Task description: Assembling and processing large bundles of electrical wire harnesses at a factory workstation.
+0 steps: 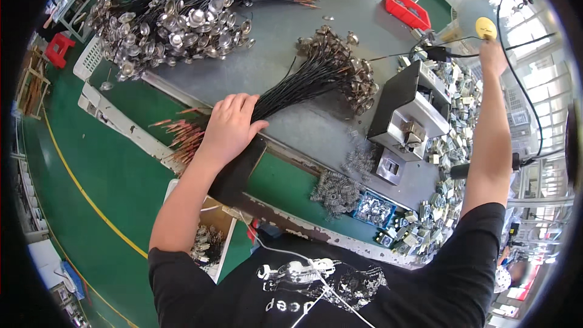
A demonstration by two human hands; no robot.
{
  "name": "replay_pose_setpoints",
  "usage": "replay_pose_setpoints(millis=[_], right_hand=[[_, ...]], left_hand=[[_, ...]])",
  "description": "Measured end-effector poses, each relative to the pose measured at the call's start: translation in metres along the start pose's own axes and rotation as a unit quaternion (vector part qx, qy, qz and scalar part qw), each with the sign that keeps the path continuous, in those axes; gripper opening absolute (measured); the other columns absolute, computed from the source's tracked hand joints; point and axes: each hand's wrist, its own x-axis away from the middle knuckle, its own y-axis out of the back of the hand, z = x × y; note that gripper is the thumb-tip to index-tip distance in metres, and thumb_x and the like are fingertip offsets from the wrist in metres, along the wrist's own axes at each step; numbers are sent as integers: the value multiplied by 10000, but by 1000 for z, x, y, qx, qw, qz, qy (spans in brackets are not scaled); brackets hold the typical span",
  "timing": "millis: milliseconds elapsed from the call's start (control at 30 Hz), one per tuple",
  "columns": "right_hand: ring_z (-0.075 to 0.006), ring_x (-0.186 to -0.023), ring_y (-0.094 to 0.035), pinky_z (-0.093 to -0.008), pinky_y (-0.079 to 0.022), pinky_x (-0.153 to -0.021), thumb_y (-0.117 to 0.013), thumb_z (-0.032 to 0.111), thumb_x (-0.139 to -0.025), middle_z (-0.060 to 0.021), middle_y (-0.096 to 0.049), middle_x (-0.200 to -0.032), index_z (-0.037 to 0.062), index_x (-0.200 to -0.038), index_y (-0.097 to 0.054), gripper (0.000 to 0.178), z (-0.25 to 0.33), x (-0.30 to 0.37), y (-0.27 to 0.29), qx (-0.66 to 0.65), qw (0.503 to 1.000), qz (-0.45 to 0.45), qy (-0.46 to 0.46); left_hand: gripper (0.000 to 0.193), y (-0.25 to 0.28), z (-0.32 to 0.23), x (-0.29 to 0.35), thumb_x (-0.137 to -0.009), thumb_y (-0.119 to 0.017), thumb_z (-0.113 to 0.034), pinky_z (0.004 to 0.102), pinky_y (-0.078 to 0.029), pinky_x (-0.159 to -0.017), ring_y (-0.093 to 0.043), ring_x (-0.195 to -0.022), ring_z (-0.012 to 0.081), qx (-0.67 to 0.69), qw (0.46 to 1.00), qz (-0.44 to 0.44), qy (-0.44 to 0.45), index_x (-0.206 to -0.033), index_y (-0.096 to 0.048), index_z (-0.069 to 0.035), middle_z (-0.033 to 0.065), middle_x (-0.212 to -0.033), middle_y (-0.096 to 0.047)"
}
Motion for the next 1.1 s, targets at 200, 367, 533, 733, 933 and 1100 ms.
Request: replay_pose_setpoints(millis=[200, 367, 533, 733, 933, 1100], right_hand=[[-399, -1178, -604, -482, -473, -975, -413, 503, -987, -183, -651, -1251, 169, -1272, -660, 503, -66, -53, -20, -91, 995, -23, -26], [-317, -1186, -630, -431, -480, -970, -458, 479, -1015, -153, -671, -1241, 142, -1309, -636, 482, -24, -69, -1, -100, 987, -5, 123], [-262, -1138, -661, -385, -493, -948, -474, 399, -1031, -133, -690, -1224, 142, -1340, -622, 428, 72, -29, 34, -162, 965, 13, 205], [-173, -1032, -689, -317, -505, -882, -517, 403, -1023, -94, -723, -1160, 158, -1343, -636, 421, 130, 38, 113, -224, 929, 75, 284], [-69, -762, -558, -248, -407, -638, -532, 360, -1037, -7, -592, -790, 141, -1361, -633, 404, 128, 104, 166, -353, 876, 111, 309], [-92, -552, -528, -230, -428, -536, -496, 235, -1052, -16, -543, -668, -31, -1419, -492, 453, 107, 228, 189, -668, 602, 340, 277]], left_hand=[[564, -3, -3, -1, -825, -736, -385, 409, -465, -935, -577, -1117, 293, -38, 999, -20, 7, -1224, -568, -23, 112, -1144, -610], [579, -10, -5, 0, -821, -741, -398, 411, -468, -938, -592, -1119, 293, -34, 998, -39, 27, -1224, -575, -17, 125, -1139, -630], [620, -12, -9, -1, -823, -739, -415, 417, -472, -940, -598, -1122, 300, -20, 998, -23, 50, -1258, -567, -8, 136, -1138, -643], [741, -7, -17, 5, -813, -750, -433, 418, -474, -948, -600, -1146, 293, -15, 997, -40, 67, -1368, -517, -1, 140, -1192, -640], [682, 24, -45, 4, -858, -733, -361, 425, -450, -1023, -569, -1223, 307, -43, 994, -87, 48, -1427, -484, -81, 154, -1319, -594], [588, 59, -62, 7, -977, -638, -246, 338, -561, -776, -670, -1041, 253, 531, 840, -33, 103, -1494, -392, -110, 155, -1408, -538]])
